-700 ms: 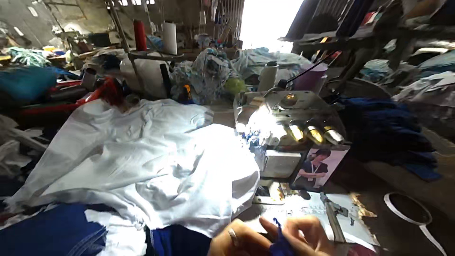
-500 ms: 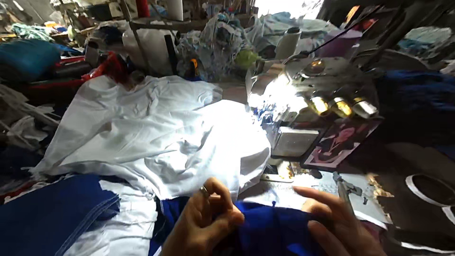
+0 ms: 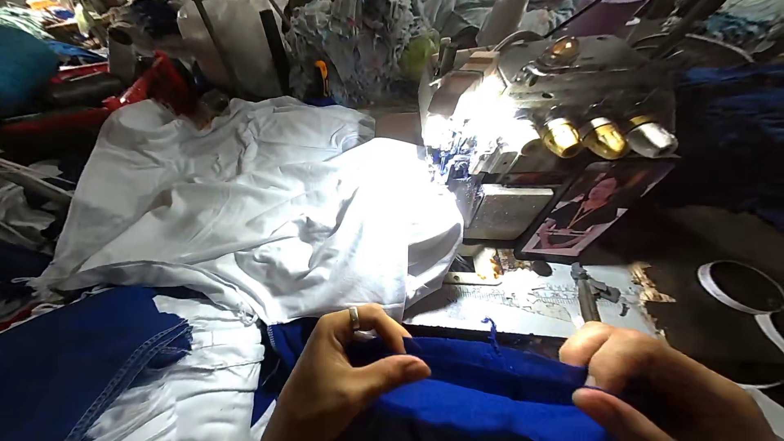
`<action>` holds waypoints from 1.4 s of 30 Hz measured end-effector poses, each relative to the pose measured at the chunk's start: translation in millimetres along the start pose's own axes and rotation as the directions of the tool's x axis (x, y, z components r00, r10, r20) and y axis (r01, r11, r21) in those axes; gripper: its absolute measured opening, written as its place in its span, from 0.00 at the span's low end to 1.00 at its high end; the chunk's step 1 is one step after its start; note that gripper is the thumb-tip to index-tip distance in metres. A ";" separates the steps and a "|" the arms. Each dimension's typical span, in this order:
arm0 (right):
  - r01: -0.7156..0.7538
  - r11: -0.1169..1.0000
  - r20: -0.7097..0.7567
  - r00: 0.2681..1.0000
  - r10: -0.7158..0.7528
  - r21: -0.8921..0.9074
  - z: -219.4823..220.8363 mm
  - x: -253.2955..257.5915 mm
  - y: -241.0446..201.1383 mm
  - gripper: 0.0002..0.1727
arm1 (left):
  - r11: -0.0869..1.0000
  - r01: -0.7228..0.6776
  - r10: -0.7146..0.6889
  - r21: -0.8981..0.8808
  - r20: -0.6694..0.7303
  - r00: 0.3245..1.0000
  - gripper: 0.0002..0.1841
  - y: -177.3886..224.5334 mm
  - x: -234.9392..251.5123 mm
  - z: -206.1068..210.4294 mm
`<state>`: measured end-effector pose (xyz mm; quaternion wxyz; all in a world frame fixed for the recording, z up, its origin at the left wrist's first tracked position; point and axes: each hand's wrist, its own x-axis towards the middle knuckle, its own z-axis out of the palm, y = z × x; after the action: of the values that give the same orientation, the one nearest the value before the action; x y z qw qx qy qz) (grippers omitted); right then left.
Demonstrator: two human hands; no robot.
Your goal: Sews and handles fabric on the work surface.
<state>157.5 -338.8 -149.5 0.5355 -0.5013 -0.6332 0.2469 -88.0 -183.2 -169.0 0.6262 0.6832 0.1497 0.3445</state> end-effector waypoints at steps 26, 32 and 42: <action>-0.434 0.900 -0.112 0.893 0.436 0.048 38.8 11.4 2.6 0.09 | 0.930 -0.024 0.011 0.368 0.037 0.999 0.13 -5.8 4.7 -2.0; -0.488 0.855 -0.068 0.860 0.505 0.174 19.6 18.8 9.9 0.07 | 0.889 0.045 -0.028 0.455 -0.044 0.999 0.12 6.3 27.9 -25.0; -0.291 0.911 -0.210 0.910 0.359 0.293 23.6 69.4 37.6 0.03 | 0.652 -0.252 0.181 0.715 0.176 0.968 0.02 45.2 169.7 -51.4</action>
<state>154.9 -257.0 -158.7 0.6246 -0.5551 -0.4275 0.3451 -10.2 -44.3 -78.7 0.2608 0.9036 0.1645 0.2973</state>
